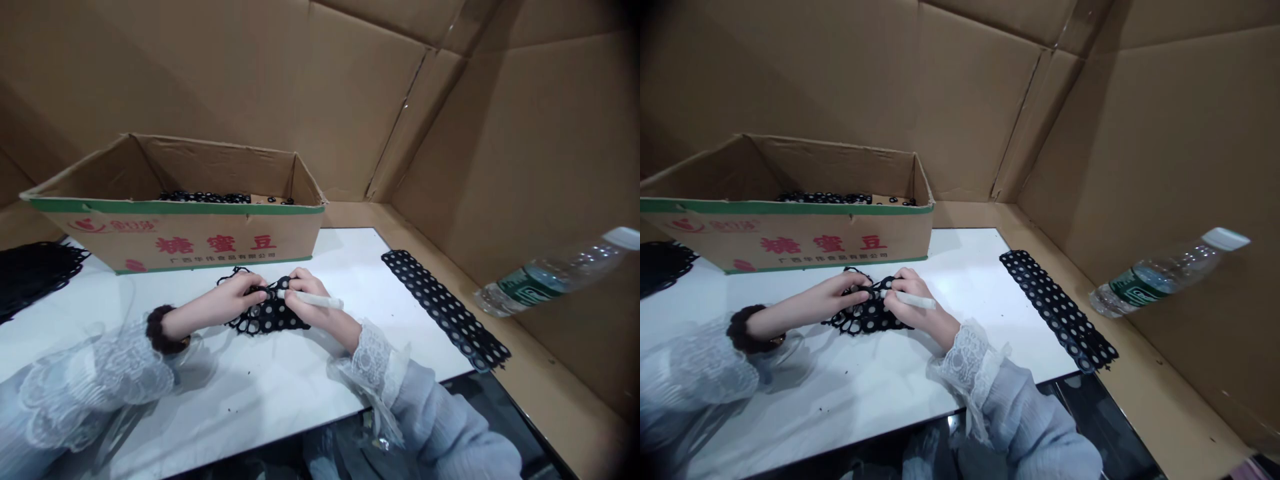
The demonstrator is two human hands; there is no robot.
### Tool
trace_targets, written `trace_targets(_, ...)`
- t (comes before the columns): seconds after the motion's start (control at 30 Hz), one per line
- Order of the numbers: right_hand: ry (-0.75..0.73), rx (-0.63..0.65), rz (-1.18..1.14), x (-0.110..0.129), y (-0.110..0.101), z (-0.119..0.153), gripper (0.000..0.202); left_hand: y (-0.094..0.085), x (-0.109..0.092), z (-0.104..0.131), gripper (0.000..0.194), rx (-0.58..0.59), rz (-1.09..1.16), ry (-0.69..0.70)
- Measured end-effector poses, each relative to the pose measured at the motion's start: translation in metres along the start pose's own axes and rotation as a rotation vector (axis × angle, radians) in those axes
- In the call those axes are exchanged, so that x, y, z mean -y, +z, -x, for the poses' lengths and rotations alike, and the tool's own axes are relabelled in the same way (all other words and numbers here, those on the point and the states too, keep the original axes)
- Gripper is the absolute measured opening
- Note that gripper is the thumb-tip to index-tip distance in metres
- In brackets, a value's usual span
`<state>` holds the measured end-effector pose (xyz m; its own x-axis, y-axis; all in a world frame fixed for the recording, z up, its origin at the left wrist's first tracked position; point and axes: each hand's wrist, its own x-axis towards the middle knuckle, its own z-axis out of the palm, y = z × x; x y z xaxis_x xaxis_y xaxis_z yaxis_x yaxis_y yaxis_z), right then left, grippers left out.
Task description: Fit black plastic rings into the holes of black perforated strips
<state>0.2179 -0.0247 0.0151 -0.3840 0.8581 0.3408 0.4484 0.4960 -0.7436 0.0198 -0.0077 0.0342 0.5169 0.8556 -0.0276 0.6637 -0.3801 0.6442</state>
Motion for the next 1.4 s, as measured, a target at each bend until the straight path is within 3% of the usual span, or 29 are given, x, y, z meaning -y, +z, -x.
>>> trace_targets(0.13, 0.033, -0.005, -0.094, 0.000, 0.001, -0.002, 0.027, 0.005, -0.003, -0.002, 0.042, 0.050, -0.027, 0.030)
trace_targets(0.23, 0.072, -0.001, -0.143, 0.002, 0.000, -0.001, 0.027, 0.008, -0.002, -0.002, 0.034, -0.055, -0.093, 0.096)
trace_targets(0.4, 0.117, 0.007, -0.178, 0.006, -0.001, 0.001, 0.026, 0.013, 0.002, 0.003, 0.032, -0.327, -0.303, 0.192)
trace_targets(0.5, 0.155, 0.011, -0.157, 0.003, 0.001, 0.001, 0.028, 0.010, -0.001, 0.005, 0.018, -0.380, -0.427, 0.237)
trace_targets(0.57, 0.194, 0.015, -0.128, 0.000, 0.002, 0.000, 0.029, -0.004, -0.006, 0.006, 0.021, -0.452, -0.423, 0.219)
trace_targets(0.6, 0.207, 0.021, -0.112, -0.002, 0.002, 0.000, 0.029, -0.015, -0.009, 0.007, 0.022, -0.542, -0.409, 0.186)
trace_targets(0.7, 0.217, 0.062, -0.097, -0.005, 0.001, -0.001, 0.028, -0.062, -0.016, 0.007, 0.032, -0.948, -0.432, 0.051)
trace_targets(0.83, 0.166, 0.104, -0.114, -0.004, -0.001, -0.002, 0.028, -0.124, -0.015, -0.005, 0.040, -1.023, -0.596, 0.050)
trace_targets(0.9, 0.118, 0.118, -0.083, -0.005, -0.002, -0.002, 0.030, -0.132, -0.015, -0.011, 0.043, -1.032, -0.657, 0.060)
trace_targets(0.93, 0.094, 0.127, -0.060, -0.006, -0.002, -0.002, 0.030, -0.127, -0.015, -0.013, 0.043, -1.044, -0.684, 0.089)
trace_targets(0.97, 0.072, 0.137, -0.036, -0.007, -0.002, -0.002, 0.031, -0.117, -0.016, -0.013, 0.042, -1.037, -0.704, 0.142)
trace_targets(1.03, 0.039, 0.155, 0.008, -0.009, -0.002, -0.001, 0.032, -0.082, -0.017, -0.010, 0.033, -0.888, -0.687, 0.316)
trace_targets(1.1, 0.026, 0.163, 0.028, -0.010, -0.004, -0.001, 0.031, -0.039, -0.013, -0.005, 0.032, -0.431, -0.577, 0.420)
trace_targets(1.13, 0.032, 0.166, 0.028, -0.009, -0.005, -0.001, 0.030, -0.020, -0.009, -0.003, 0.037, -0.290, -0.514, 0.405)
trace_targets(1.2, 0.058, 0.173, 0.022, -0.007, -0.007, -0.001, 0.028, 0.008, 0.002, -0.002, 0.041, -0.115, -0.386, 0.336)
trace_targets(1.27, 0.083, 0.178, 0.029, -0.004, -0.010, -0.002, 0.027, 0.019, 0.011, -0.004, 0.029, -0.016, -0.307, 0.281)
trace_targets(1.4, 0.055, 0.240, 0.072, -0.001, -0.013, -0.002, 0.029, 0.013, 0.014, -0.008, 0.024, 0.109, -0.201, 0.227)
